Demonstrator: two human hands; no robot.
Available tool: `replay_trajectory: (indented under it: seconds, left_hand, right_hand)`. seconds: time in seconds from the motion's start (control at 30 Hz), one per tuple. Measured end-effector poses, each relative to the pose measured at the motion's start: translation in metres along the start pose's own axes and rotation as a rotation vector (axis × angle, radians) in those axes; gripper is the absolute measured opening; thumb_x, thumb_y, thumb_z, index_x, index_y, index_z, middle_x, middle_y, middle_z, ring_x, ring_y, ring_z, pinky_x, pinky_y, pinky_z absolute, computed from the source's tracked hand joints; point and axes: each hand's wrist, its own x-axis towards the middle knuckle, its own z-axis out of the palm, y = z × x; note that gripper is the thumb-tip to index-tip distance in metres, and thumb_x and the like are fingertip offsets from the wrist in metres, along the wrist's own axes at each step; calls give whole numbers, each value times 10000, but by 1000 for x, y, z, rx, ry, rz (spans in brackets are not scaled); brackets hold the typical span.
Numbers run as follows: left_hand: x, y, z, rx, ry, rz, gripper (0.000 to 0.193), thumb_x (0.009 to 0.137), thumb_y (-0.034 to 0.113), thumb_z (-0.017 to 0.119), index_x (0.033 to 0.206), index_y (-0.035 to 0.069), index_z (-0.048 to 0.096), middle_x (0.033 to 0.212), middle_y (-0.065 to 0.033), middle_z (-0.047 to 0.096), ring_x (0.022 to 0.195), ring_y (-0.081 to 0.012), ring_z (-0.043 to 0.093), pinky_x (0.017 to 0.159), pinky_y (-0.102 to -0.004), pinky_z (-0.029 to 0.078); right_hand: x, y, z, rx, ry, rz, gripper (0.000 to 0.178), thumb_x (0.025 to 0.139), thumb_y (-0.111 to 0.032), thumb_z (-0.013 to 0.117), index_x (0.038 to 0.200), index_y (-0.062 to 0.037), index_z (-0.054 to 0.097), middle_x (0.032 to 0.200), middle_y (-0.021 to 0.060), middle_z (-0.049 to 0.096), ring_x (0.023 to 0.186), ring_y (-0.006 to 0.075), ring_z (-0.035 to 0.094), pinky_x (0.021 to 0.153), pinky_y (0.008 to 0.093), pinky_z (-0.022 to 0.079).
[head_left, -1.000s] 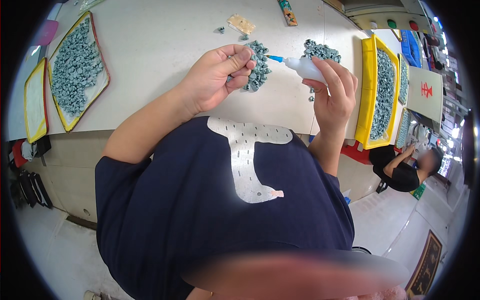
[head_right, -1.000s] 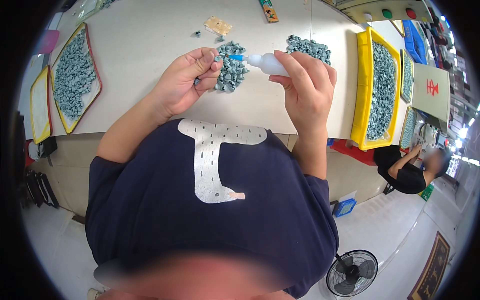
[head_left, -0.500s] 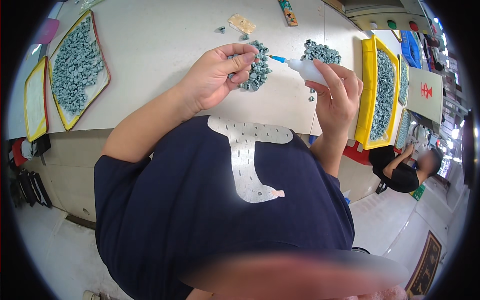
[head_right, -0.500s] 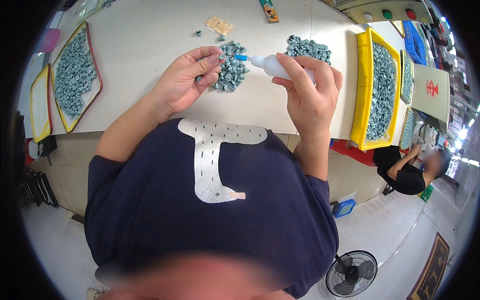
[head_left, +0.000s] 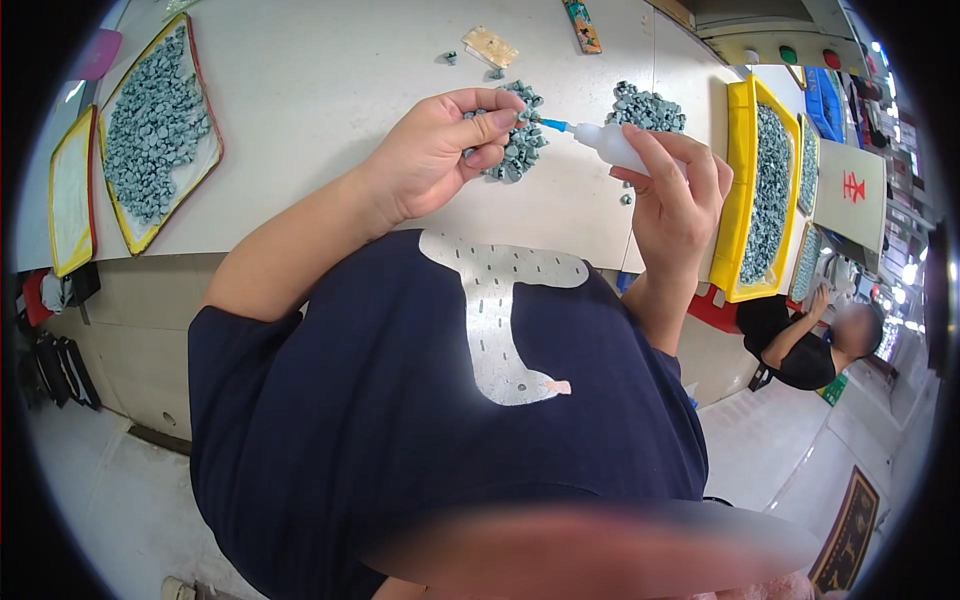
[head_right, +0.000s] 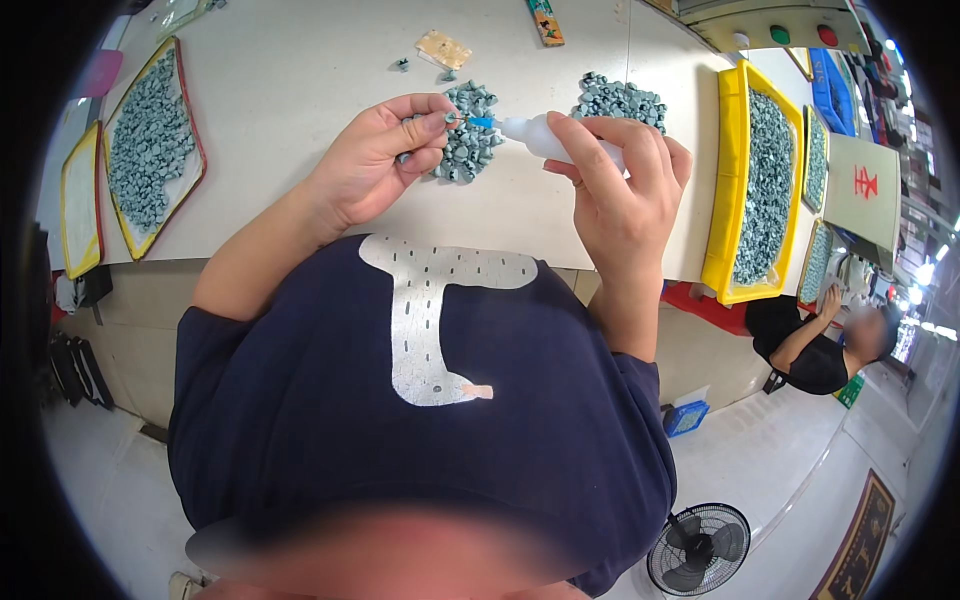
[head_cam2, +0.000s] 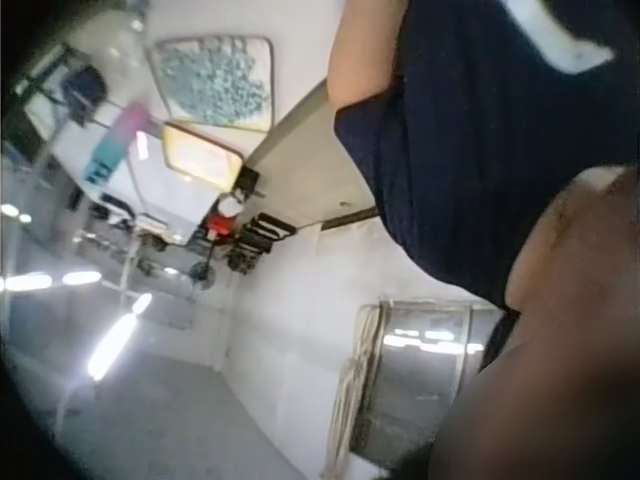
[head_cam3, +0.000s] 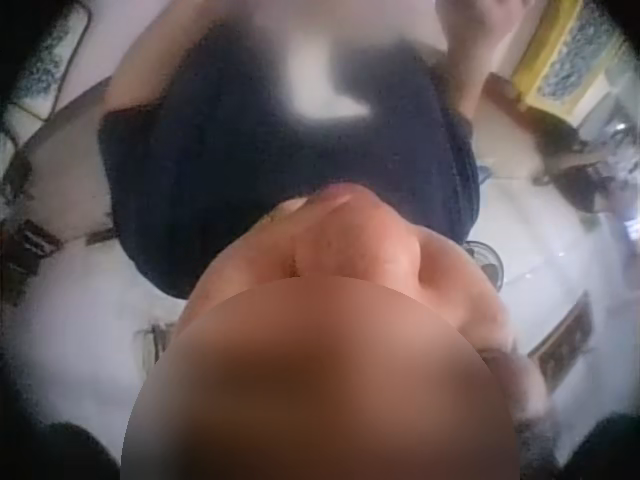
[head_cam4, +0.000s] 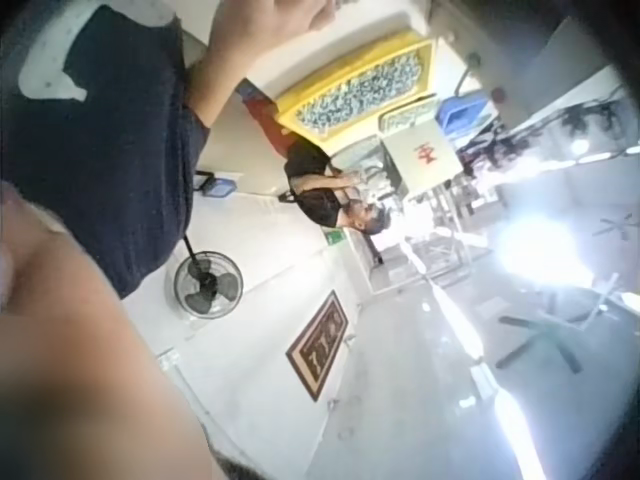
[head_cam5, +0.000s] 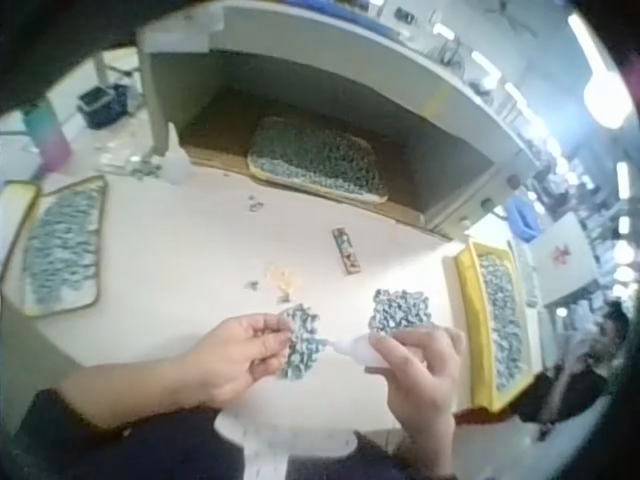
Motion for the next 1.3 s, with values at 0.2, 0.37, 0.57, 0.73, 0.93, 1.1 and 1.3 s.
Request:
replay_trajectory:
  seconds: [0.2,0.37,0.57,0.73,0.93,1.1,1.3]
  left_hand:
    - [-1,0,2,11,15,0,155,931,100,589,1062,19,583,701,24,441,593,-74,350,546,-188,303]
    - [1,-1,-1,-9,28,-5,173,928,92,592,1084,22,570,719,27,446,595,-68,361,545,-184,311]
    - [1,-3,-6,-66,11,-19,216,917,96,613,1101,-12,575,981,-96,575,620,-77,402,578,-191,364]
    - [1,-1,-6,-52,-21,-49,241,914,111,625,1104,-26,568,964,-86,570,631,-78,404,581,-192,356]
    - [-1,0,-3,-37,3,-57,211,928,83,587,1110,-13,541,1015,-85,577,644,-68,377,559,-177,336]
    - [0,-1,-4,-53,-13,-46,214,921,88,601,1104,-15,558,1003,-85,576,643,-70,389,570,-181,351]
    - [0,-2,-3,-28,-39,-71,182,920,80,598,1084,3,577,968,-70,580,626,-62,364,548,-171,329]
  right_hand:
    - [0,0,-1,-23,22,-29,345,664,-171,764,999,-223,701,860,-50,626,798,138,587,767,308,358]
    - [-5,10,2,213,136,178,390,689,-142,792,1062,-122,681,920,28,637,850,179,605,777,312,437]
    - [-13,22,42,921,160,674,384,786,2,734,1148,15,607,1039,92,640,939,145,604,852,283,484]
    - [-12,25,78,926,-117,628,395,767,-38,761,1131,-6,611,1012,61,670,957,134,623,865,271,468]
    - [-9,28,79,641,-145,527,380,753,-94,766,1104,-63,627,980,50,675,910,154,637,809,265,469]
    - [-14,44,52,390,-202,712,240,787,-122,718,1011,-52,666,925,69,665,843,210,626,772,312,475]
    - [-29,45,54,41,-288,416,158,806,-100,672,947,-32,690,915,111,655,876,285,612,808,384,474]
